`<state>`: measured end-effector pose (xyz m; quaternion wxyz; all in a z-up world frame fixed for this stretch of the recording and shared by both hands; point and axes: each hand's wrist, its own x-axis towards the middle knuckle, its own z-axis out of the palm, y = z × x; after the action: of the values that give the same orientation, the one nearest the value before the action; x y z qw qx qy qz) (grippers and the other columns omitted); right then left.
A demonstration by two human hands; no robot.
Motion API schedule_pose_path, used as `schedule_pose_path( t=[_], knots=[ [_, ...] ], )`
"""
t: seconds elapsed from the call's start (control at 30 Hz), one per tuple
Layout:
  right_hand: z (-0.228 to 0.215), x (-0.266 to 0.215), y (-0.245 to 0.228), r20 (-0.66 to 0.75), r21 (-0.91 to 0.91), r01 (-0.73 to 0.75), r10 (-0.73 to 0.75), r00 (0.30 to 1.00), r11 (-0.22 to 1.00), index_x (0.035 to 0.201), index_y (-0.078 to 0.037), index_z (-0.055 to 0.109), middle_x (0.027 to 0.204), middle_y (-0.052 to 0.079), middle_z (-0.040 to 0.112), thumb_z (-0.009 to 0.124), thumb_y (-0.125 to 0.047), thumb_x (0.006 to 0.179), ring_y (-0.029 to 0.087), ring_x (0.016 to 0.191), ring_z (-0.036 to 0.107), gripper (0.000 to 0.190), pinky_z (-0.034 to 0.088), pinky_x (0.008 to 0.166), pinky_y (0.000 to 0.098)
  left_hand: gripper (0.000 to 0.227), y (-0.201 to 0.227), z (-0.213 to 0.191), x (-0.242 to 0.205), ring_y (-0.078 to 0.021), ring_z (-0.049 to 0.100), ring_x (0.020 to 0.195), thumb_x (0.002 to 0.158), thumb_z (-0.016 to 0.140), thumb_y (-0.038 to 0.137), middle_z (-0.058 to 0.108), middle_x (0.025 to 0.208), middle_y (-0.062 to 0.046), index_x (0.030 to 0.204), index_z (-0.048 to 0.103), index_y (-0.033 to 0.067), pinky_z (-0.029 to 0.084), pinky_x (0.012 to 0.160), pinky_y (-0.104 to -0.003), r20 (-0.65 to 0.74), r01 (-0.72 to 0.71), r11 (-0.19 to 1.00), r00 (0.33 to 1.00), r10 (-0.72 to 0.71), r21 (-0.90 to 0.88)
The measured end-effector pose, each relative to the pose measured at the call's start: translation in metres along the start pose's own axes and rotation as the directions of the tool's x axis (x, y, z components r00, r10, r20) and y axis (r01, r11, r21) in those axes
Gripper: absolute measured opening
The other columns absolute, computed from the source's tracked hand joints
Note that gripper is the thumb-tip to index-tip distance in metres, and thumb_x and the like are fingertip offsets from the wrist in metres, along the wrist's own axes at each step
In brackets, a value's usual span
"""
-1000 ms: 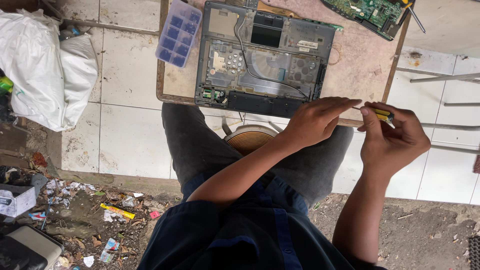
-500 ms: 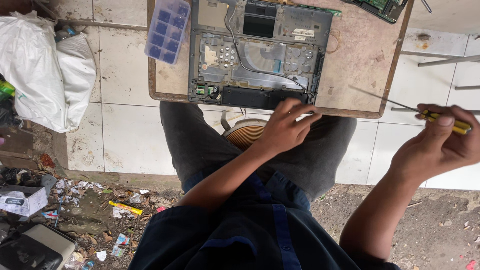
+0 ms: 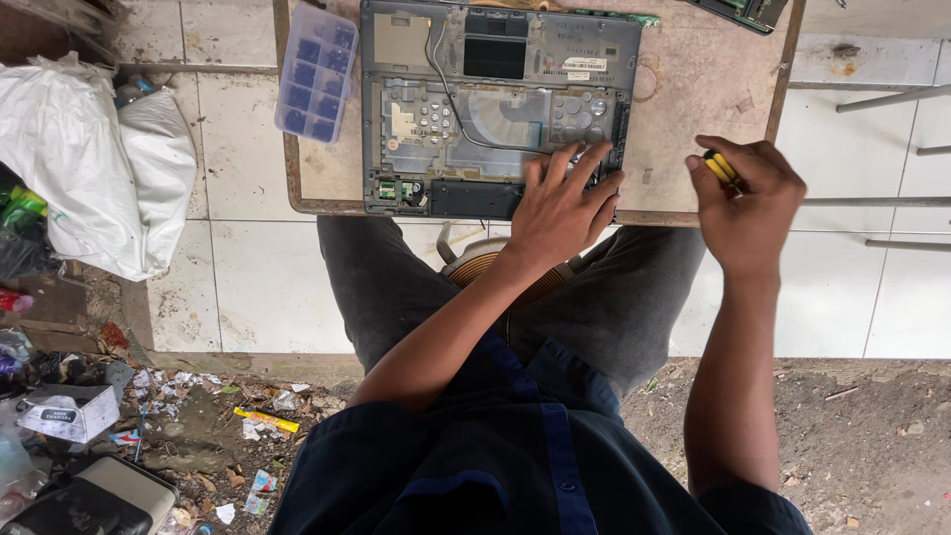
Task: The person uses a screwdriver to remove screws from a disassembled electronic device on a table. They then insert a small circuit board into a slot on the device and secure it by tightening screws with the screwdriver.
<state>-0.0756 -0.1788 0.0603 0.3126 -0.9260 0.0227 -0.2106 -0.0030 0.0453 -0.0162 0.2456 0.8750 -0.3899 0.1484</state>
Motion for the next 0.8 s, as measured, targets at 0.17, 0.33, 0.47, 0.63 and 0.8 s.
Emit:
schedule_pose_path(
  t=[0.17, 0.33, 0.47, 0.63, 0.8],
  knots=[
    [0.040, 0.008, 0.025, 0.002, -0.070, 0.021, -0.021, 1.000, 0.997, 0.122, 0.002, 0.083, 0.086, 0.017, 0.066, 0.084, 0.004, 0.105, 0.030, 0.068, 0.062, 0.017, 0.048, 0.061, 0.0387, 0.036, 0.002, 0.003, 0.004, -0.0269, 0.051, 0.137, 0.111, 0.055, 0.036, 0.050, 0.159, -0.003, 0.147, 0.059, 0.0288, 0.042, 0.095, -0.047, 0.063, 0.014, 1.000, 0.998, -0.015, 0.013],
    [0.082, 0.014, 0.038, 0.000, -0.170, 0.048, -0.048, 0.999, 0.984, 0.120, 0.002, 0.079, 0.085, 0.019, 0.064, 0.079, 0.007, 0.099, 0.048, 0.075, 0.072, 0.022, 0.055, 0.062, 0.0492, 0.058, 0.005, 0.005, 0.011, -0.0252, 0.050, 0.135, 0.116, 0.046, 0.028, 0.052, 0.160, -0.003, 0.170, 0.029, 0.0321, 0.039, 0.093, -0.042, 0.156, 0.020, 0.997, 0.987, -0.031, 0.073],
    [0.102, 0.009, 0.056, -0.125, -0.451, 0.006, -0.070, 0.990, 0.893, 0.113, -0.019, 0.072, 0.082, 0.003, 0.062, 0.072, -0.016, 0.103, 0.033, 0.080, 0.075, 0.011, 0.058, 0.063, 0.0437, 0.053, -0.014, 0.016, 0.030, -0.0233, 0.052, 0.112, 0.115, 0.049, 0.035, 0.068, 0.129, -0.005, 0.166, 0.037, 0.0233, 0.042, 0.085, -0.041, 0.052, -0.054, 0.998, 0.997, 0.056, -0.033],
    [0.104, 0.010, 0.053, -0.198, -0.453, -0.012, -0.088, 0.976, 0.891, 0.109, -0.019, 0.070, 0.077, 0.001, 0.059, 0.071, -0.014, 0.100, 0.030, 0.074, 0.072, 0.010, 0.057, 0.058, 0.0400, 0.021, -0.074, 0.011, 0.100, -0.0166, 0.061, 0.085, 0.103, 0.068, 0.022, 0.075, 0.093, -0.001, 0.123, 0.075, 0.0217, 0.049, 0.075, -0.031, -0.184, -0.012, 0.922, 0.981, -0.065, -0.388],
    [0.098, 0.014, 0.042, -0.163, -0.402, -0.006, -0.065, 0.985, 0.916, 0.105, -0.009, 0.073, 0.082, 0.009, 0.071, 0.063, -0.004, 0.092, 0.031, 0.072, 0.069, 0.018, 0.046, 0.051, 0.0427, 0.005, -0.121, 0.032, 0.175, -0.0347, 0.065, 0.096, 0.090, 0.081, 0.009, 0.080, 0.087, -0.012, 0.090, 0.085, 0.0067, 0.061, 0.075, -0.044, -0.018, 0.020, 0.986, 1.000, -0.024, -0.163]
  ],
)
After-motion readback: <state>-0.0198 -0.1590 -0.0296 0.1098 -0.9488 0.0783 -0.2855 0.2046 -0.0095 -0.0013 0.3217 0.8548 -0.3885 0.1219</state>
